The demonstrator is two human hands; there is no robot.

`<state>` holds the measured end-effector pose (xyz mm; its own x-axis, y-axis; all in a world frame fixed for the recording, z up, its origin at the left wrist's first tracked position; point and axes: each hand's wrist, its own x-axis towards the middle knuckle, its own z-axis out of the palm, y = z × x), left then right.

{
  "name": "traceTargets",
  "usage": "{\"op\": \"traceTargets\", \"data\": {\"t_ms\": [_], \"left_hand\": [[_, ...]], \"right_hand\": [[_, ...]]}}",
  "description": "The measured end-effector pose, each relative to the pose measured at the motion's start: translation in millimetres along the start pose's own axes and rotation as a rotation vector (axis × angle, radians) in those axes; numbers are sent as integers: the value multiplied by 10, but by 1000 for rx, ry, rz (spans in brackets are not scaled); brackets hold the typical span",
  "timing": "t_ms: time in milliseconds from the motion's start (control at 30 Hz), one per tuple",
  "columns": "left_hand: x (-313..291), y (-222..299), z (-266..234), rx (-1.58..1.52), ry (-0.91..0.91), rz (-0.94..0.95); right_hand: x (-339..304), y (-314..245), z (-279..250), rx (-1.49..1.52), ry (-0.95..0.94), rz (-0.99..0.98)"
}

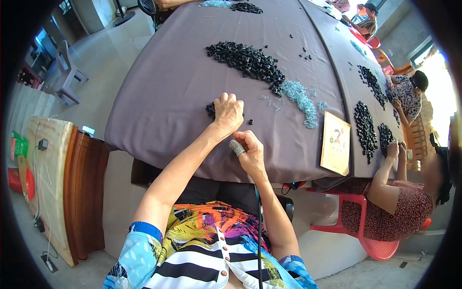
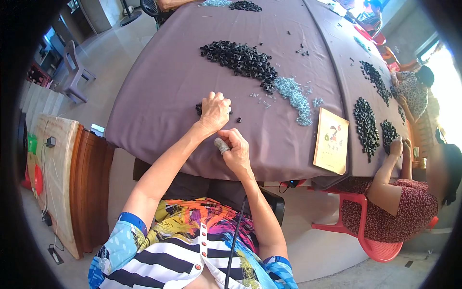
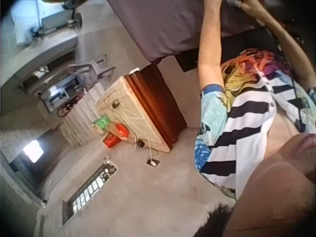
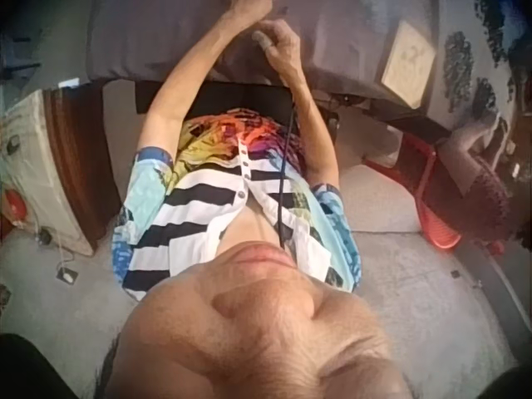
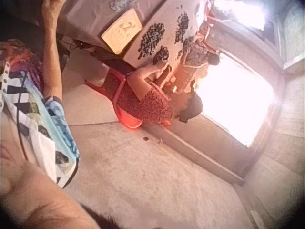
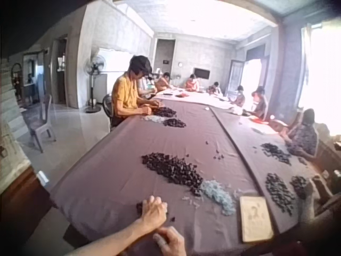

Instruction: The person assembles plastic cord locks by picking up springs and plastic housings from the table and fitting them together by hand.

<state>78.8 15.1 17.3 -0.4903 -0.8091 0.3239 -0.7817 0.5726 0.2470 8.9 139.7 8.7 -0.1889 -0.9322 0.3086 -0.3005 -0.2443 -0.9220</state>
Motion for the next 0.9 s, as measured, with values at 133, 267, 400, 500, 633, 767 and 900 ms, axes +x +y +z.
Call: {"op": "traceTargets", "data": {"t_ms": [133, 267, 400, 500, 633, 767, 900], "left_hand": [[18, 54, -52, 7, -87, -17], [-49, 29, -62, -38, -63, -2], [-105, 0, -102, -136, 35, 33], [-221, 1, -173, -483, 247, 4], [-543, -71, -244, -785, 347, -30], [-747, -58, -246, -917, 219, -150], [-791, -41, -126, -871, 261, -60]], "right_hand": [[0, 32, -31, -10, 0, -18], [-6, 27, -16, 9, 1, -4], [-8, 14, -7, 8, -4, -18], [-14, 24, -10, 11, 6, -17], [-16, -12, -29, 22, 18, 2], [17, -6, -38, -23, 10, -23], [33, -28, -32, 1, 4, -3]]}}
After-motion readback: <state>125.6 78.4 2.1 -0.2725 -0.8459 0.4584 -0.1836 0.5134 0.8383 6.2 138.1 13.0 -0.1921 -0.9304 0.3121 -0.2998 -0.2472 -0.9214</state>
